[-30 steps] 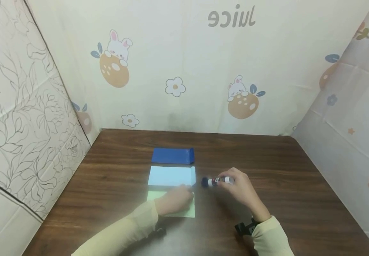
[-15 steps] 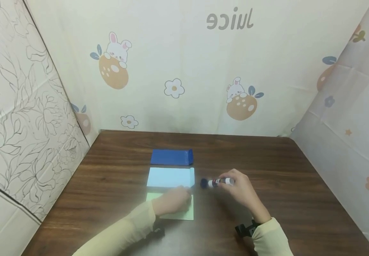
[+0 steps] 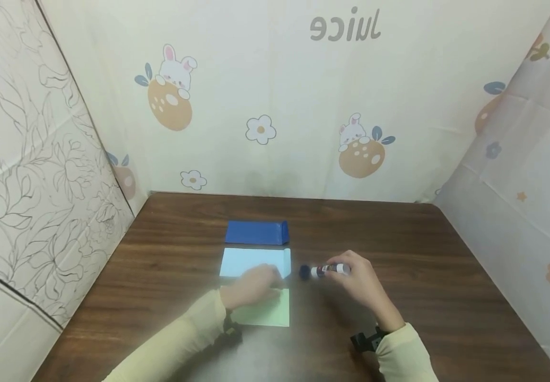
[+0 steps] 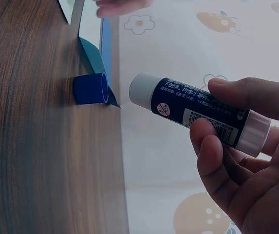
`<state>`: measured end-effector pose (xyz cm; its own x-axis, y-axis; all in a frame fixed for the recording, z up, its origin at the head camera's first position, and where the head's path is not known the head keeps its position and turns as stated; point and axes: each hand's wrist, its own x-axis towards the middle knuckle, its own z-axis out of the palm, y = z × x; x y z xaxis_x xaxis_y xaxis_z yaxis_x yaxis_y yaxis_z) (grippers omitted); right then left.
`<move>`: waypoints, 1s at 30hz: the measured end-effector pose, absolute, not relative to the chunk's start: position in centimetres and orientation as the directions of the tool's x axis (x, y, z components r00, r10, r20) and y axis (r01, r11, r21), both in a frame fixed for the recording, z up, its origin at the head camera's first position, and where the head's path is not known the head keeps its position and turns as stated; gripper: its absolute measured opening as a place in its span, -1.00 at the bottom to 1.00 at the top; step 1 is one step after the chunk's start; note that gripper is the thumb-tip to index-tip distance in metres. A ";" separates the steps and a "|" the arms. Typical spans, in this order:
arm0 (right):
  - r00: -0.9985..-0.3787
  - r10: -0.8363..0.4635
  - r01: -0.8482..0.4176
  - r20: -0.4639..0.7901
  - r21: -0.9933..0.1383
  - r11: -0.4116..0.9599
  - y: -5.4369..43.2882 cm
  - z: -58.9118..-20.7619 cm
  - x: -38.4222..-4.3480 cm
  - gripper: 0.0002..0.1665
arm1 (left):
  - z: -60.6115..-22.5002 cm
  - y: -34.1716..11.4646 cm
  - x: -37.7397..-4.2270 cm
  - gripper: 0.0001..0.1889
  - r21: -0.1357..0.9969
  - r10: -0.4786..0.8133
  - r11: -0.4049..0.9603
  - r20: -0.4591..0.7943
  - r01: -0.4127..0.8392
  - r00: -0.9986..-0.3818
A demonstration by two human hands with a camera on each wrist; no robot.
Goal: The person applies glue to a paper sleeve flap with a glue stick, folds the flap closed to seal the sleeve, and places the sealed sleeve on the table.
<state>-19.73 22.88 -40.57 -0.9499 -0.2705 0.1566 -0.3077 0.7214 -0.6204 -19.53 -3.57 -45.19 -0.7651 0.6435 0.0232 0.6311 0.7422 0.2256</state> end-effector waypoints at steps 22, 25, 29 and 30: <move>-0.954 -0.268 -0.293 0.139 -0.636 0.714 22.8 -40.7 -19.8 -0.77 | -44.0 -6.1 -22.0 -0.74 0.326 0.448 0.837 0.051 0.439 -0.893; -0.954 -0.264 -0.291 0.140 -0.636 0.715 22.8 -40.7 -19.8 -0.77 | -44.4 -6.3 -22.6 -0.73 0.325 0.438 0.844 0.037 0.426 -0.898; -0.954 -0.262 -0.293 0.144 -0.633 0.717 22.9 -40.6 -19.8 -0.78 | -44.8 -6.5 -23.3 -0.70 0.337 0.412 0.856 0.010 0.391 -0.911; -0.954 -0.262 -0.293 0.145 -0.631 0.718 22.9 -40.6 -19.9 -0.78 | -45.0 -6.6 -23.5 -0.70 0.340 0.404 0.860 0.001 0.380 -0.915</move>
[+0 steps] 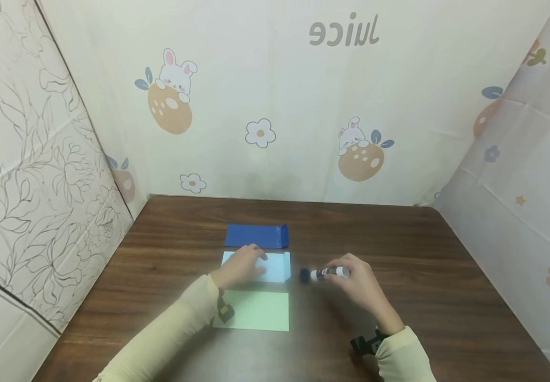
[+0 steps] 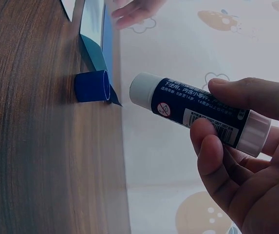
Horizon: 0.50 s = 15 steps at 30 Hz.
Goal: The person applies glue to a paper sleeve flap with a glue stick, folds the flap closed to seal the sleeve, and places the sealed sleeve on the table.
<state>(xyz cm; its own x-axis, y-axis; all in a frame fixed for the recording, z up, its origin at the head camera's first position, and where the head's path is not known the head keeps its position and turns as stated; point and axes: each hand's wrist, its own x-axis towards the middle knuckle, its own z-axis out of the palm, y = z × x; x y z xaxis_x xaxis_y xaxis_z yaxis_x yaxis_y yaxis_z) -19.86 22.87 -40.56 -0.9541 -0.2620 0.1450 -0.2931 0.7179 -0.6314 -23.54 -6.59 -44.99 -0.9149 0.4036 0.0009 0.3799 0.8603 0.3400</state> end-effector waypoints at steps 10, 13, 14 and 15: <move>-0.955 -0.263 -0.290 0.139 -0.626 0.724 22.9 -40.8 -19.9 -0.76 | -46.5 -7.3 -24.4 -0.65 0.324 0.353 0.892 -0.064 0.315 -0.934; -0.955 -0.263 -0.289 0.137 -0.625 0.725 22.9 -40.9 -19.9 -0.76 | -46.5 -7.4 -24.4 -0.64 0.318 0.358 0.892 -0.060 0.322 -0.932; -0.955 -0.263 -0.289 0.137 -0.625 0.725 22.9 -40.9 -19.9 -0.76 | -46.5 -7.4 -24.4 -0.64 0.315 0.361 0.892 -0.060 0.326 -0.931; -0.955 -0.263 -0.289 0.136 -0.625 0.725 22.8 -41.0 -19.9 -0.76 | -46.5 -7.4 -24.3 -0.64 0.315 0.364 0.891 -0.062 0.328 -0.929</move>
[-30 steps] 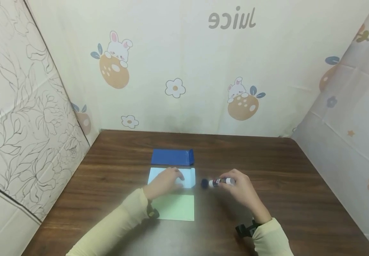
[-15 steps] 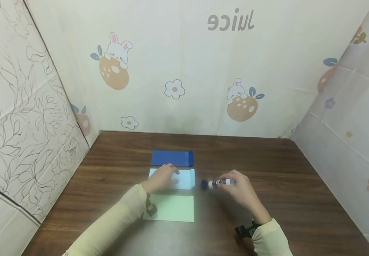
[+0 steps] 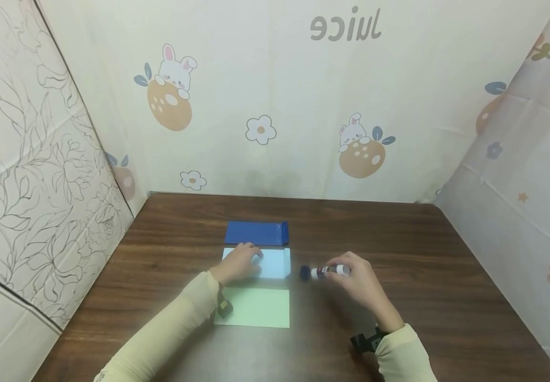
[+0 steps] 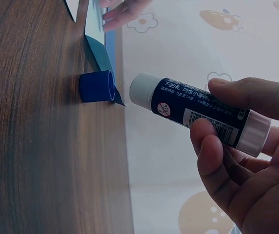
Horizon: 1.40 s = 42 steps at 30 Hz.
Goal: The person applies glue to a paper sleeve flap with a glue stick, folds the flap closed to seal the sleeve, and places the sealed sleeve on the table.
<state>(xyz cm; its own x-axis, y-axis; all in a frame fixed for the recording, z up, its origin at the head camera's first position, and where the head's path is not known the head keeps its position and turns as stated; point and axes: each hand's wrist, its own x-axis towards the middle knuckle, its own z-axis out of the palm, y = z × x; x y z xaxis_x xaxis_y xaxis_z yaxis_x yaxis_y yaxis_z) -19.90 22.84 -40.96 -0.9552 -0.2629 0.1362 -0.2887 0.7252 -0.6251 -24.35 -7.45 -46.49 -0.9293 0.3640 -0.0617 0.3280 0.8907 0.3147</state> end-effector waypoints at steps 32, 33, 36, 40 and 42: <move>-0.957 -0.245 -0.288 0.157 -0.635 0.717 21.1 -41.1 -22.2 -0.75 | -46.2 -6.7 -24.7 -0.65 0.245 0.406 0.895 -0.099 0.373 -0.908; -0.957 -0.244 -0.289 0.160 -0.633 0.718 21.0 -41.1 -22.4 -0.75 | -46.3 -6.7 -24.7 -0.63 0.246 0.408 0.894 -0.103 0.374 -0.907; -0.954 -0.253 -0.296 0.159 -0.633 0.716 20.6 -41.1 -22.9 -0.74 | -46.3 -6.7 -24.7 -0.57 0.256 0.412 0.891 -0.113 0.374 -0.904; -0.950 -0.271 -0.306 0.157 -0.644 0.701 19.9 -40.9 -23.6 -0.74 | -46.3 -6.8 -24.8 -0.57 0.268 0.421 0.886 -0.126 0.378 -0.898; -0.947 -0.279 -0.314 0.160 -0.646 0.696 19.5 -40.9 -24.0 -0.74 | -46.2 -6.7 -24.8 -0.58 0.264 0.429 0.884 -0.127 0.386 -0.895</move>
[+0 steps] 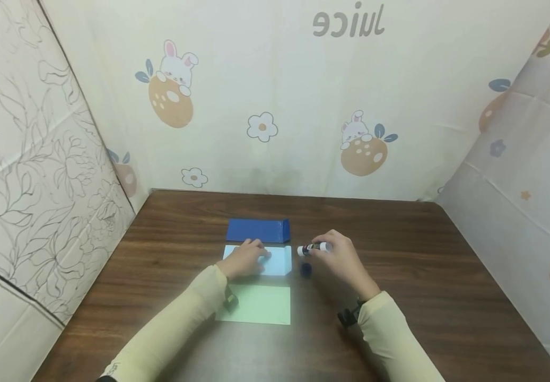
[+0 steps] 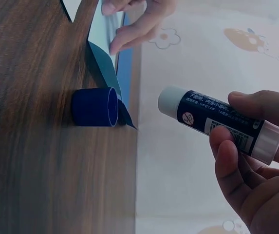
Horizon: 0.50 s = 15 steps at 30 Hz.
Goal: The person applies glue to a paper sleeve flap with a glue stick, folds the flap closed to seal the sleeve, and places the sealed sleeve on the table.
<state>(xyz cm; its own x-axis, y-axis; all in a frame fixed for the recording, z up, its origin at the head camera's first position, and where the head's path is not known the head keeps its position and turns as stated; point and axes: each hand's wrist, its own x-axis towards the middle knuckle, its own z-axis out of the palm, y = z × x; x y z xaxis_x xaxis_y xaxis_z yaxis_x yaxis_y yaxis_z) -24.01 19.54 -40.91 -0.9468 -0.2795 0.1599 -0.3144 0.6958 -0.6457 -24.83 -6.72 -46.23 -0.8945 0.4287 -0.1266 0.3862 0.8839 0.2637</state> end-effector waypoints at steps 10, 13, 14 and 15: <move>-0.937 -0.331 -0.322 0.113 -0.650 0.688 16.6 -41.6 -26.0 -0.74 | -46.1 -6.5 -24.9 -0.65 0.259 0.426 0.888 -0.146 0.381 -0.893; -0.933 -0.345 -0.327 0.101 -0.640 0.696 15.9 -41.8 -26.4 -0.73 | -45.9 -6.3 -24.8 -0.66 0.239 0.448 0.881 -0.150 0.407 -0.881; -0.933 -0.347 -0.327 0.098 -0.634 0.700 15.7 -41.8 -26.6 -0.74 | -45.9 -6.2 -24.8 -0.67 0.233 0.456 0.879 -0.150 0.417 -0.877; -0.932 -0.351 -0.329 0.094 -0.629 0.704 15.6 -41.9 -26.7 -0.73 | -45.8 -6.1 -24.8 -0.67 0.233 0.460 0.876 -0.149 0.422 -0.875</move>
<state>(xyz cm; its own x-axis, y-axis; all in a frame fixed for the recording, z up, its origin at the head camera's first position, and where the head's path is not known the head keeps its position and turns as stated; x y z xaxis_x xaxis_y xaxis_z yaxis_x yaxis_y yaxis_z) -26.74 15.59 -41.92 -0.9318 -0.3507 0.0940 -0.3286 0.7045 -0.6290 -24.85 -6.14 -45.82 -0.8750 0.4605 -0.1492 0.4216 0.8764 0.2327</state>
